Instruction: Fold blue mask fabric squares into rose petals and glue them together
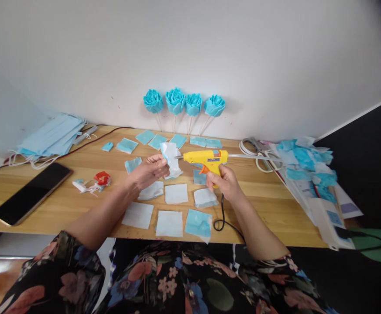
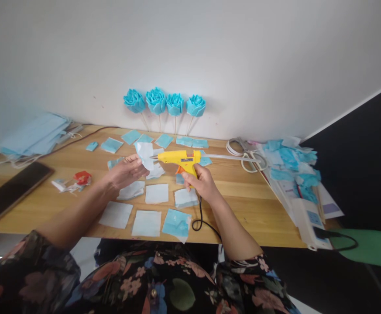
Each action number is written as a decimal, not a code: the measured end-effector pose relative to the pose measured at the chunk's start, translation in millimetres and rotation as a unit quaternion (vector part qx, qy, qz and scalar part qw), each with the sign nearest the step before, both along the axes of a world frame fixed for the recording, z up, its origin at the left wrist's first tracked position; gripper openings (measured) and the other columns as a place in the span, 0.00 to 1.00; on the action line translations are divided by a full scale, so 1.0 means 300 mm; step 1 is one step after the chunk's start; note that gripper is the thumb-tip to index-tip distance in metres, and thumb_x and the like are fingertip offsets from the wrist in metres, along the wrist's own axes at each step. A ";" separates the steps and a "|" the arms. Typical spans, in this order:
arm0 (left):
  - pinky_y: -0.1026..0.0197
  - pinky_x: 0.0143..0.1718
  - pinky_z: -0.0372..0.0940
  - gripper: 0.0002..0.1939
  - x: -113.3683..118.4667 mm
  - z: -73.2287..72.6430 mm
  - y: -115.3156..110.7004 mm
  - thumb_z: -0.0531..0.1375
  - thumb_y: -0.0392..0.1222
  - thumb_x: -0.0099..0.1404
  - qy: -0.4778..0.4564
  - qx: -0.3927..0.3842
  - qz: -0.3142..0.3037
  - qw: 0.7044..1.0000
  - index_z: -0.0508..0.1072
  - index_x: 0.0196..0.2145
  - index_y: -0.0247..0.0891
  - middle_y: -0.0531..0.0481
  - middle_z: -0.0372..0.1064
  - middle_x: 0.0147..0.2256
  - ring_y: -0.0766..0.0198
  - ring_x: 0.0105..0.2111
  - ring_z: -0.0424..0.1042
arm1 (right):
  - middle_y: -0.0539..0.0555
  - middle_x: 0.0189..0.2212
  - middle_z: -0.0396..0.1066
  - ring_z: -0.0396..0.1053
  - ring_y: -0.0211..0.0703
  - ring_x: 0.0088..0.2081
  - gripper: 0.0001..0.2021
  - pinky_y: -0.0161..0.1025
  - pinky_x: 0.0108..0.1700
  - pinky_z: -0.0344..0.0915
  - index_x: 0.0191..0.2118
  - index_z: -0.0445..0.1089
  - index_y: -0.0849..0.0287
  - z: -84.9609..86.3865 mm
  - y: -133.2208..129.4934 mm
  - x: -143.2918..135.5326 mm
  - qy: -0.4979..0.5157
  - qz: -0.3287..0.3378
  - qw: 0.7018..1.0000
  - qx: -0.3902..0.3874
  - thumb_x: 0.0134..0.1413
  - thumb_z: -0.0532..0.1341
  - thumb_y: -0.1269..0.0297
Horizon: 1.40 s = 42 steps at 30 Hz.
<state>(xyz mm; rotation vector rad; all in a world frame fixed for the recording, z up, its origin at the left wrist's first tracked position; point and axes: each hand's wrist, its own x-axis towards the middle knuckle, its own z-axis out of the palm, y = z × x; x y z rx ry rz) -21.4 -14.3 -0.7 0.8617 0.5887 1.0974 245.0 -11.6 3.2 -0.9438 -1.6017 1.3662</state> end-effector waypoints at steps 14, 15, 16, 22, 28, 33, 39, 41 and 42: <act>0.66 0.27 0.59 0.18 0.002 0.001 0.000 0.74 0.47 0.52 -0.013 -0.023 0.018 0.999 0.71 0.24 0.35 0.62 0.48 0.15 0.75 0.16 0.50 | 0.46 0.15 0.67 0.63 0.37 0.17 0.19 0.37 0.24 0.59 0.29 0.65 0.56 -0.003 -0.007 -0.002 -0.014 0.013 1.000 -0.015 0.54 0.65 0.45; 0.66 0.27 0.59 0.18 0.002 0.001 0.000 0.74 0.47 0.52 -0.013 -0.023 0.019 0.999 0.71 0.24 0.35 0.62 0.48 0.15 0.75 0.16 0.51 | 0.46 0.15 0.67 0.63 0.37 0.17 0.19 0.37 0.24 0.59 0.29 0.65 0.56 -0.002 -0.007 -0.002 -0.012 0.013 1.000 -0.011 0.54 0.65 0.45; 0.66 0.27 0.59 0.18 0.002 0.001 0.000 0.74 0.47 0.52 -0.012 -0.023 0.019 0.999 0.70 0.23 0.35 0.62 0.48 0.15 0.75 0.16 0.51 | 0.46 0.15 0.67 0.63 0.37 0.17 0.19 0.37 0.24 0.60 0.29 0.65 0.56 0.000 -0.007 -0.002 -0.009 0.012 1.000 -0.008 0.54 0.65 0.45; 0.66 0.27 0.59 0.18 0.004 0.003 0.000 0.74 0.47 0.51 -0.011 -0.033 0.022 0.999 0.71 0.23 0.36 0.62 0.49 0.15 0.75 0.16 0.51 | 0.46 0.15 0.67 0.63 0.37 0.17 0.19 0.37 0.24 0.60 0.28 0.64 0.56 -0.004 -0.005 -0.003 -0.017 0.016 1.000 -0.007 0.55 0.65 0.45; 0.66 0.26 0.61 0.18 0.006 -0.007 0.005 0.75 0.47 0.49 -0.012 -0.044 0.030 0.998 0.72 0.24 0.35 0.63 0.49 0.14 0.75 0.16 0.51 | 0.46 0.16 0.67 0.62 0.36 0.17 0.20 0.37 0.23 0.59 0.29 0.65 0.56 0.000 -0.007 -0.008 -0.037 0.018 0.999 -0.008 0.53 0.64 0.43; 0.66 0.27 0.61 0.18 0.003 -0.007 0.008 0.75 0.46 0.50 -0.015 -0.050 0.039 0.998 0.72 0.25 0.35 0.63 0.48 0.14 0.76 0.16 0.51 | 0.46 0.15 0.66 0.62 0.37 0.17 0.21 0.37 0.23 0.59 0.27 0.64 0.56 0.018 -0.013 -0.010 -0.073 0.025 0.997 -0.005 0.53 0.64 0.42; 0.66 0.26 0.59 0.18 -0.002 -0.004 0.012 0.73 0.45 0.54 -0.016 -0.045 0.055 0.997 0.68 0.22 0.35 0.62 0.47 0.15 0.75 0.16 0.51 | 0.47 0.15 0.66 0.62 0.37 0.18 0.21 0.37 0.23 0.59 0.26 0.64 0.55 0.034 -0.015 -0.001 -0.087 0.039 0.995 0.005 0.54 0.63 0.42; 0.66 0.26 0.59 0.20 -0.002 -0.005 0.012 0.73 0.45 0.54 -0.017 -0.040 0.054 0.998 0.66 0.21 0.35 0.62 0.47 0.15 0.75 0.16 0.50 | 0.46 0.15 0.66 0.62 0.37 0.17 0.21 0.37 0.23 0.59 0.27 0.65 0.56 0.026 -0.011 0.003 -0.068 0.027 0.997 0.003 0.54 0.64 0.42; 0.66 0.26 0.59 0.21 -0.002 -0.005 0.012 0.73 0.45 0.54 -0.015 -0.039 0.054 0.998 0.65 0.20 0.35 0.62 0.46 0.15 0.74 0.16 0.50 | 0.46 0.15 0.66 0.62 0.37 0.17 0.21 0.36 0.23 0.59 0.27 0.65 0.56 0.020 -0.009 0.004 -0.058 0.021 0.998 0.003 0.54 0.64 0.43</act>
